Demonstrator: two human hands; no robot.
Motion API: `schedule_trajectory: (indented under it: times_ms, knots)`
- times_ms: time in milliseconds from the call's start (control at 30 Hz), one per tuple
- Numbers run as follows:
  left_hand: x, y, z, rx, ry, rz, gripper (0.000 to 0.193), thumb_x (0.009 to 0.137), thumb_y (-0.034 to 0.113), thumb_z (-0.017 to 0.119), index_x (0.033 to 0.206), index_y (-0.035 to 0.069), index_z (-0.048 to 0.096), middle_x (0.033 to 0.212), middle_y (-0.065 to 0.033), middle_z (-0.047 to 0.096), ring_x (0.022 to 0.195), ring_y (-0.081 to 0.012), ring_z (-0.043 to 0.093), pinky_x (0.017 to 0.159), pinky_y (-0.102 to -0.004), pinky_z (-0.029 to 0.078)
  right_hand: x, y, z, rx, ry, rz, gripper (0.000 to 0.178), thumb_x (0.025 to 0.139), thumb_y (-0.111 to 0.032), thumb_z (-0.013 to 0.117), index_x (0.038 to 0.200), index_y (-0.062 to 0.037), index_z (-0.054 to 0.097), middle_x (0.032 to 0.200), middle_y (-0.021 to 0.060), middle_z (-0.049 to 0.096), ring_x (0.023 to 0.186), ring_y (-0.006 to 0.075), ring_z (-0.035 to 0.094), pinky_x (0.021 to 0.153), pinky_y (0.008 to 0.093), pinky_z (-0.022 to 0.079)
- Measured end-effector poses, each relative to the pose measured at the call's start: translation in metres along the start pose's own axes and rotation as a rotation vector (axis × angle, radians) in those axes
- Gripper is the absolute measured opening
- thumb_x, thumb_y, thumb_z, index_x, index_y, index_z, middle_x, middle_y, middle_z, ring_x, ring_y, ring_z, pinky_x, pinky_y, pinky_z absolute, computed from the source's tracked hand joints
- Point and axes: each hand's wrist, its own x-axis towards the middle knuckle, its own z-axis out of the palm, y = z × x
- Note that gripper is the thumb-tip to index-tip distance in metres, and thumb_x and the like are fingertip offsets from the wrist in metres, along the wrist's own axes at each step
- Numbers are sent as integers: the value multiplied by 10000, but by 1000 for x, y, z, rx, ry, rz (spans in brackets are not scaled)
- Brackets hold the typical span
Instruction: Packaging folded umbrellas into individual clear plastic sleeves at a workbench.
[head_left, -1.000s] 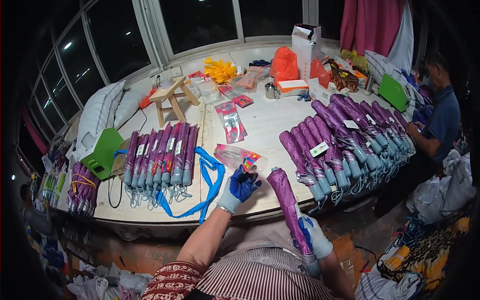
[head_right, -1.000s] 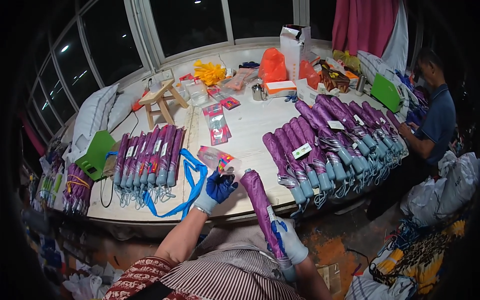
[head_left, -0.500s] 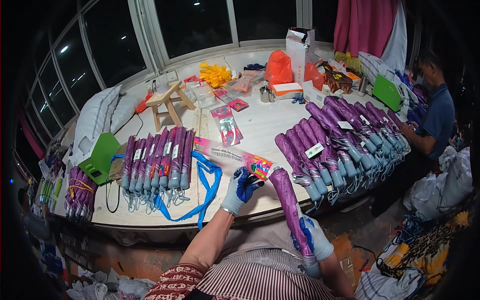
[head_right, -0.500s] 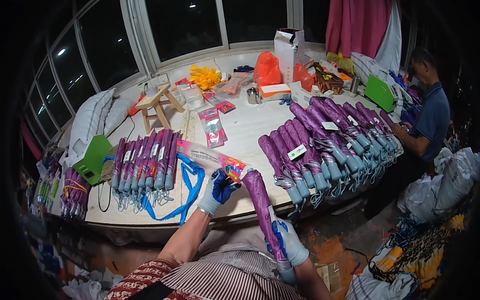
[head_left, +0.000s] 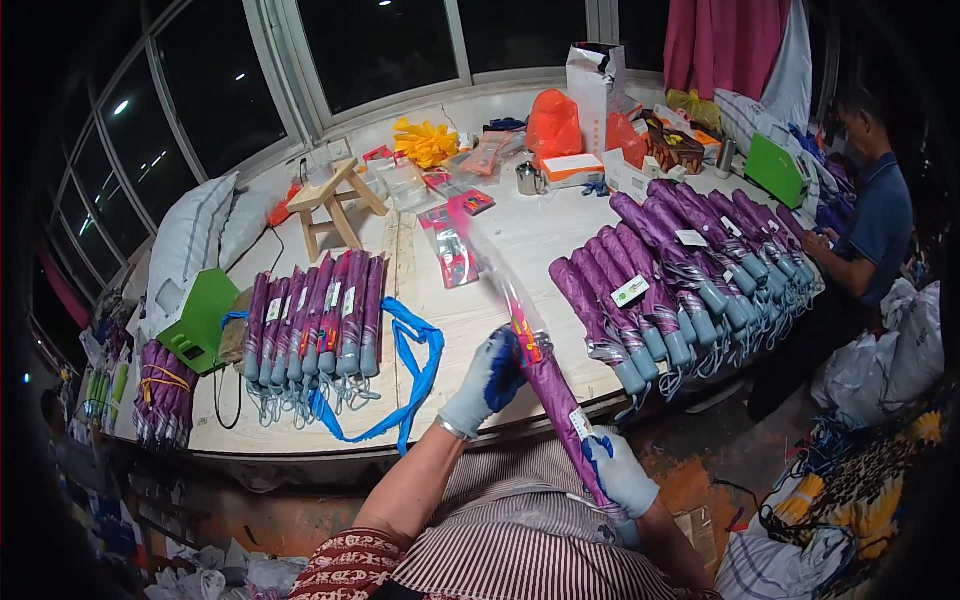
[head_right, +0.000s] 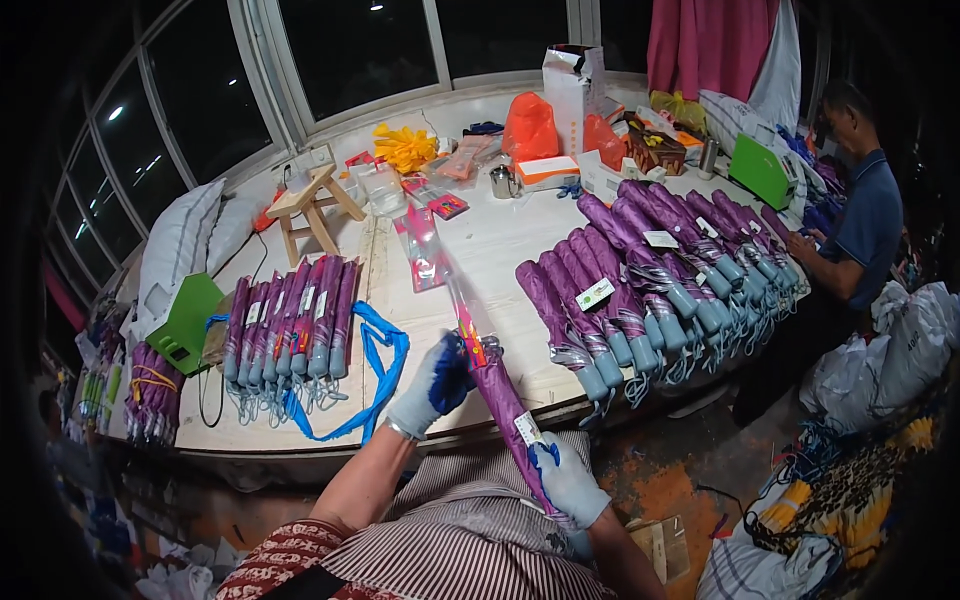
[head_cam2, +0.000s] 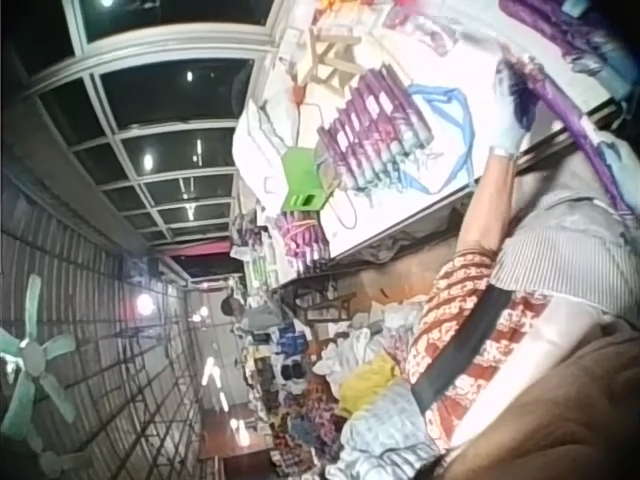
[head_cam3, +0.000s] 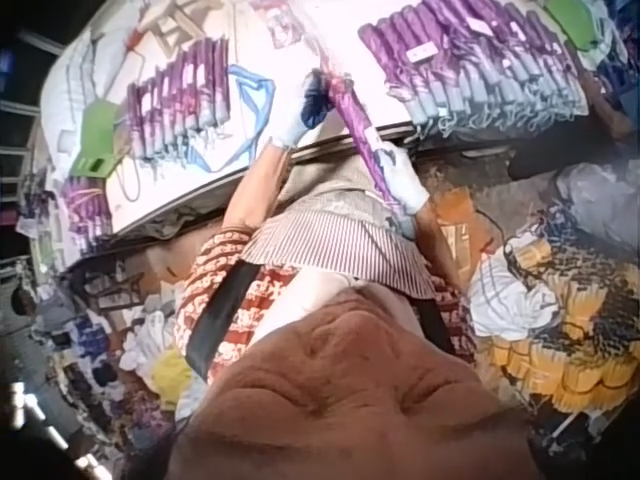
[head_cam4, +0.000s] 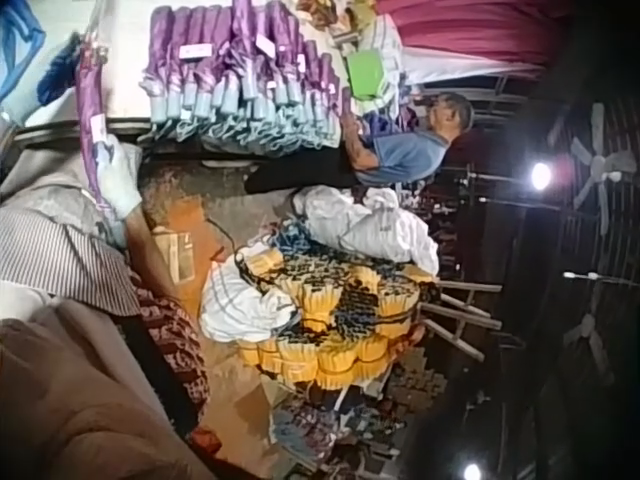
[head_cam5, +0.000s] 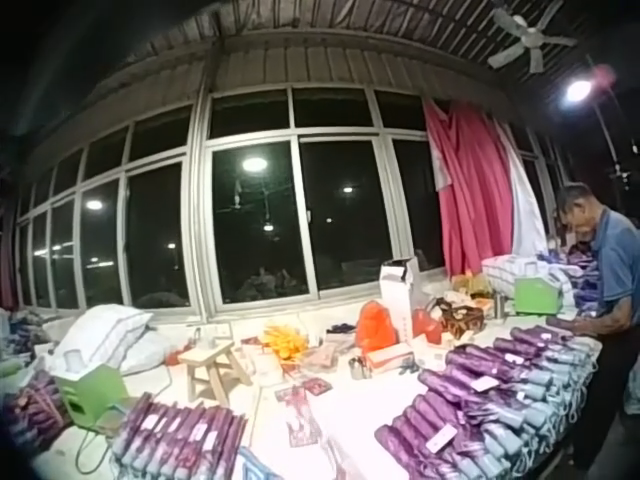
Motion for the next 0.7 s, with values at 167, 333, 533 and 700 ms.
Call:
schedule_trajectory:
  times_ms: [167, 333, 533, 700]
  knots:
    - [-6, -29, 4, 75, -148, -55, 342, 907, 203, 573, 1184, 13, 504, 1082, -148, 597, 983, -227, 598, 927, -313, 474, 7, -3, -1, 380, -133, 233, 265, 926, -215, 425, 989, 6, 559, 803, 115, 596, 596, 188, 515, 579, 272, 435]
    - [-35, -78, 8, 59, -166, -285, 377, 904, 194, 573, 1217, 11, 468, 1143, -131, 561, 1010, -262, 576, 976, -388, 438, 32, -4, 0, 500, -166, 308, 304, 924, -265, 432, 999, 11, 534, 739, 139, 603, 555, 259, 547, 553, 338, 467]
    - [3, -45, -33, -143, -76, 49, 564, 830, 378, 645, 1245, 43, 464, 1116, -111, 573, 1008, -249, 571, 1008, -449, 405, 38, -25, 20, -62, -39, 173, 320, 921, -281, 436, 1012, 15, 515, 747, 190, 611, 585, 347, 580, 560, 411, 480]
    - [-2, -68, -31, -202, -86, 41, 584, 804, 405, 660, 1243, 72, 466, 1032, -87, 587, 931, -248, 586, 955, -478, 441, 49, -39, 37, -683, 168, -62, 299, 912, -261, 426, 981, 19, 507, 768, 239, 618, 655, 419, 595, 598, 468, 473]
